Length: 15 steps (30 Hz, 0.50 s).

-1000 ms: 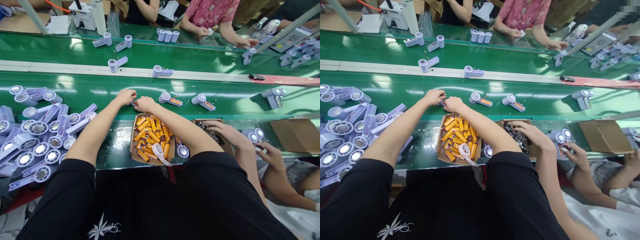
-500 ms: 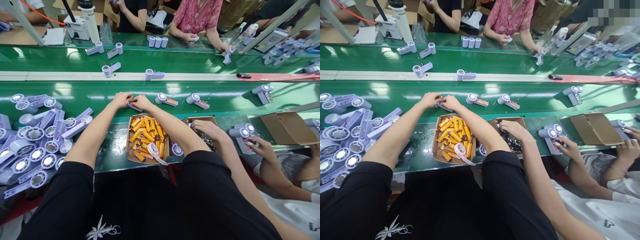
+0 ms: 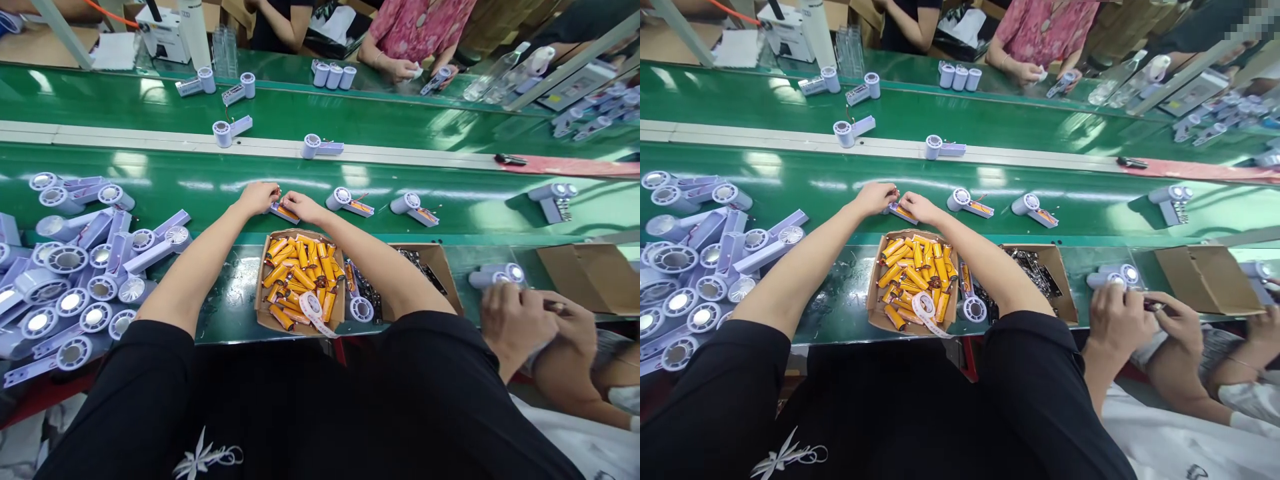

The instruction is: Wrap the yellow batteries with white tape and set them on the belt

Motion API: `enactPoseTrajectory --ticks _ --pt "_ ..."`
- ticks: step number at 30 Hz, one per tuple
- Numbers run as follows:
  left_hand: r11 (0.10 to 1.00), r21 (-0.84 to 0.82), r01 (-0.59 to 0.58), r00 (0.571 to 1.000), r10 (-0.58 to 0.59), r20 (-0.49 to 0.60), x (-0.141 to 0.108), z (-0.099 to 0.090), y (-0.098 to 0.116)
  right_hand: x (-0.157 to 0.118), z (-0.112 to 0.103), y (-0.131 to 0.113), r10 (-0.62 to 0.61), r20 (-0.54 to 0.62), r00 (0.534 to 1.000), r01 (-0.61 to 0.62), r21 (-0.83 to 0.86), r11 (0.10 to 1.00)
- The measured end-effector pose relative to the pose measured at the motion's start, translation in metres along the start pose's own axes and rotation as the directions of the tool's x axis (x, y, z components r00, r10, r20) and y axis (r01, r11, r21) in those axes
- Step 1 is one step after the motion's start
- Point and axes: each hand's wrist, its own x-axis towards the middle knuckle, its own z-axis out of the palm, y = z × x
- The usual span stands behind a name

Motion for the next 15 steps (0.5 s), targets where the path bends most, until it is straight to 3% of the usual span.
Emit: enactPoseTrajectory --ticks 3,5,9,12,15 --pt "1.000 0.030 -0.006 1.000 0.006 -0.001 0.002 0.003 0.005 0.008 -0.013 0.000 0.021 0.009 1.000 -0.021 -0.009 1.000" --pt "0.998 0.055 -0.006 1.000 0.006 0.004 0.004 0.005 0.008 0.014 -0.029 0.000 0.022 -0.001 1.000 -0.022 -0.117 0.993" --pt "0.998 0.056 -0.007 1.000 0.006 0.006 0.007 0.007 0.012 0.015 -0.056 0.006 0.085 0.133 0.988 -0.043 -0.293 0.955" --pt "1.000 0.031 -0.002 1.000 0.002 0.004 0.008 0.007 0.015 0.007 -0.058 0.010 0.055 0.256 0.965 -0.002 -0.204 0.979" --pt "1.000 0.007 -0.008 1.000 0.008 0.004 0.008 0.009 0.018 0.002 -0.046 0.012 0.055 0.194 0.980 -0.013 -0.214 0.977"
